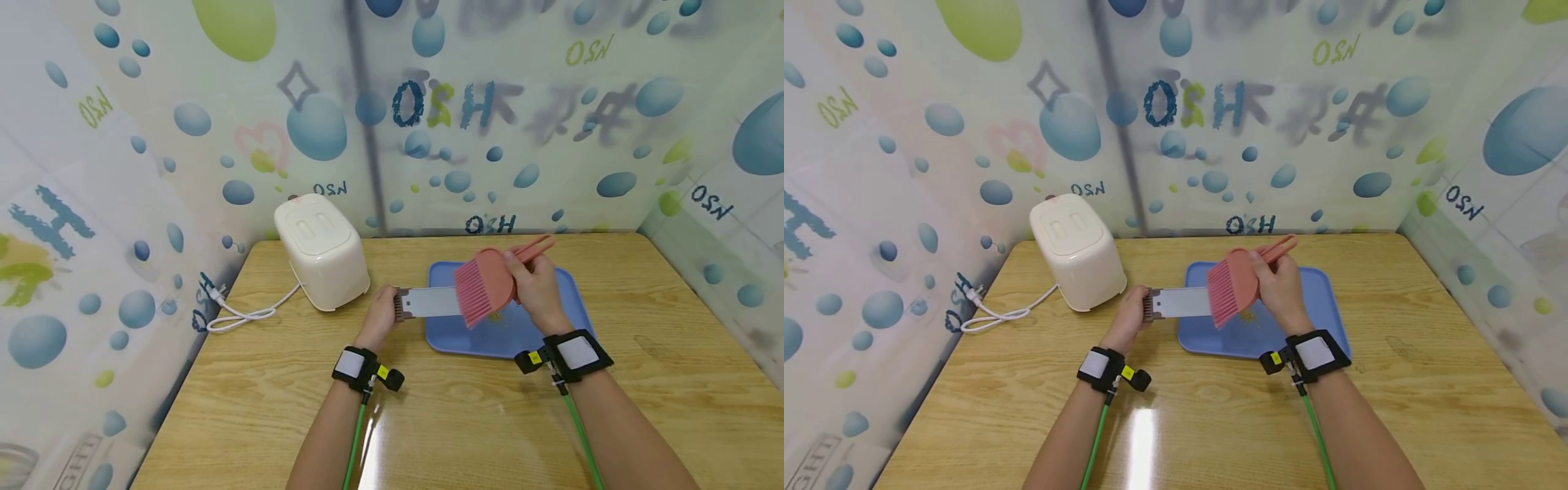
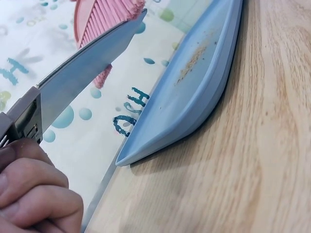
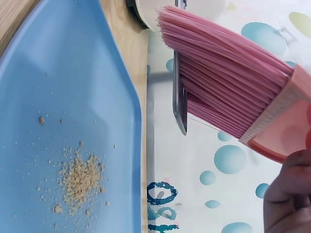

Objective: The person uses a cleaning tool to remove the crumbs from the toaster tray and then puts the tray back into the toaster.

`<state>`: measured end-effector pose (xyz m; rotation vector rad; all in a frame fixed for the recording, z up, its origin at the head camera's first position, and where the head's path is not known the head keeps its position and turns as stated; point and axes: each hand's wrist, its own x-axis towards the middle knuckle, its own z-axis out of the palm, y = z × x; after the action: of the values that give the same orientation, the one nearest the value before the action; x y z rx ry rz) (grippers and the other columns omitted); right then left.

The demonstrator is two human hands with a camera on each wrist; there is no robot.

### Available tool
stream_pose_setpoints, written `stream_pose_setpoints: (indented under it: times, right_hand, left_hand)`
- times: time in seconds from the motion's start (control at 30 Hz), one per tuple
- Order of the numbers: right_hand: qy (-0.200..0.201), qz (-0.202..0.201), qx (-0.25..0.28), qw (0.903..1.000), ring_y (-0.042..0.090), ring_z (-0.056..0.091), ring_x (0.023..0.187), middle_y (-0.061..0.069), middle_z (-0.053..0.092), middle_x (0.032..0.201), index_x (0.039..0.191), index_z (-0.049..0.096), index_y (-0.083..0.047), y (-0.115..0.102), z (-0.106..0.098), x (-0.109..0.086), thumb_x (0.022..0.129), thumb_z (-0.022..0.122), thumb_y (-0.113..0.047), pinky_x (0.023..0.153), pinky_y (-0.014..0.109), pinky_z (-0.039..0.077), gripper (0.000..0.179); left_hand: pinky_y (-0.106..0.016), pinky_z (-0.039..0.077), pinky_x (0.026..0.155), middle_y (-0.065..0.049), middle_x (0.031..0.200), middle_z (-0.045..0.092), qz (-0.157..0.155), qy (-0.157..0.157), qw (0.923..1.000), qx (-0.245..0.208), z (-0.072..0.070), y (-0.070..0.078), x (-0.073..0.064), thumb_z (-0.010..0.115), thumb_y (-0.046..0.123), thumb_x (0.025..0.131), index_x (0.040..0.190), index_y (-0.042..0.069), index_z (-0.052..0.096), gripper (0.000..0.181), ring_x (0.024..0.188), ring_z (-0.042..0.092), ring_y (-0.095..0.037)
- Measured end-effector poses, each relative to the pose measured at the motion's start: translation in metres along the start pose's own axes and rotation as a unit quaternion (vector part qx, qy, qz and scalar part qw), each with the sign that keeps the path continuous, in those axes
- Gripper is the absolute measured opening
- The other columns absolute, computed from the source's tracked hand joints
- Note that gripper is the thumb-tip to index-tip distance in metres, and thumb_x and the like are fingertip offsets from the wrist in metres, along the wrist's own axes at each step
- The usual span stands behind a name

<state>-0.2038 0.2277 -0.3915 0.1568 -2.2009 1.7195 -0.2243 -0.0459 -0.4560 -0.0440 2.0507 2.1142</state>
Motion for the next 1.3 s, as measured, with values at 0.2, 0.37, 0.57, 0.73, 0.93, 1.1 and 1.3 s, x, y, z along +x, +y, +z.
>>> stream_pose_setpoints:
  times: [0.2, 0.37, 0.57, 0.73, 0.93, 1.1, 1.3]
  right_hand:
    - [0.009, 0.004, 0.001, 0.9999, 0.01, 0.044, 0.041, -0.003, 0.056, 0.064, 0.119, 0.058, 0.011, 0.002, -0.006, 0.0, 0.108, 0.052, -0.028, 0.039, 0.026, 0.038, 0.041]
    - [0.022, 0.012, -0.007, 0.9997, 0.009, 0.044, 0.041, -0.004, 0.055, 0.064, 0.12, 0.058, 0.01, 0.004, -0.011, 0.0, 0.108, 0.051, -0.028, 0.039, 0.025, 0.038, 0.041]
    - [0.038, 0.017, -0.007, 0.9991, 0.009, 0.045, 0.043, -0.005, 0.057, 0.069, 0.12, 0.057, 0.008, 0.005, -0.015, -0.001, 0.108, 0.052, -0.027, 0.04, 0.024, 0.038, 0.037]
    - [0.045, 0.016, 0.002, 0.9988, 0.009, 0.045, 0.043, -0.004, 0.058, 0.07, 0.118, 0.057, 0.008, 0.006, -0.019, -0.001, 0.108, 0.051, -0.026, 0.04, 0.024, 0.038, 0.036]
    - [0.059, 0.017, -0.002, 0.9981, 0.008, 0.045, 0.042, -0.006, 0.058, 0.067, 0.115, 0.059, 0.01, 0.007, -0.023, 0.0, 0.108, 0.052, -0.025, 0.039, 0.023, 0.037, 0.036]
    - [0.058, 0.019, -0.01, 0.9981, 0.008, 0.047, 0.043, -0.006, 0.059, 0.069, 0.118, 0.059, 0.01, 0.008, -0.026, 0.0, 0.108, 0.051, -0.026, 0.039, 0.023, 0.039, 0.038]
    - [0.061, 0.02, -0.013, 0.9978, 0.008, 0.048, 0.043, -0.005, 0.059, 0.068, 0.12, 0.058, 0.01, 0.012, -0.03, -0.001, 0.108, 0.05, -0.027, 0.039, 0.023, 0.039, 0.039]
  left_hand:
    - [-0.022, 0.037, 0.057, 0.001, 0.079, 0.054, 0.0, -0.002, 1.0, -0.001, -0.001, 0.0, 0.0, 0.033, 0.023, 0.105, 0.113, 0.003, 0.057, 0.032, 0.065, 0.049, -0.009]
    - [-0.022, 0.038, 0.059, 0.001, 0.081, 0.053, -0.007, 0.001, 1.0, 0.002, -0.001, 0.0, 0.001, 0.034, 0.024, 0.105, 0.113, 0.004, 0.057, 0.031, 0.066, 0.049, -0.01]
    - [-0.023, 0.041, 0.062, -0.003, 0.091, 0.051, -0.018, 0.006, 0.9998, 0.006, -0.001, 0.001, -0.001, 0.033, 0.026, 0.106, 0.107, 0.009, 0.053, 0.026, 0.074, 0.049, -0.013]
    - [-0.023, 0.041, 0.063, -0.002, 0.092, 0.051, -0.017, 0.003, 0.9999, 0.001, -0.001, 0.002, 0.0, 0.033, 0.025, 0.106, 0.108, 0.009, 0.052, 0.026, 0.075, 0.049, -0.012]
    - [-0.023, 0.039, 0.062, -0.001, 0.09, 0.05, -0.016, 0.003, 0.9999, 0.005, -0.002, 0.002, 0.0, 0.034, 0.025, 0.106, 0.108, 0.009, 0.052, 0.024, 0.072, 0.048, -0.012]
    - [-0.023, 0.04, 0.061, -0.001, 0.088, 0.05, -0.012, 0.002, 0.9999, 0.007, -0.002, 0.002, 0.0, 0.033, 0.025, 0.106, 0.105, 0.01, 0.052, 0.024, 0.071, 0.048, -0.012]
    - [-0.023, 0.04, 0.063, -0.003, 0.091, 0.051, -0.011, 0.001, 0.9999, 0.012, -0.002, 0.0, 0.0, 0.032, 0.027, 0.106, 0.107, 0.009, 0.052, 0.026, 0.074, 0.049, -0.013]
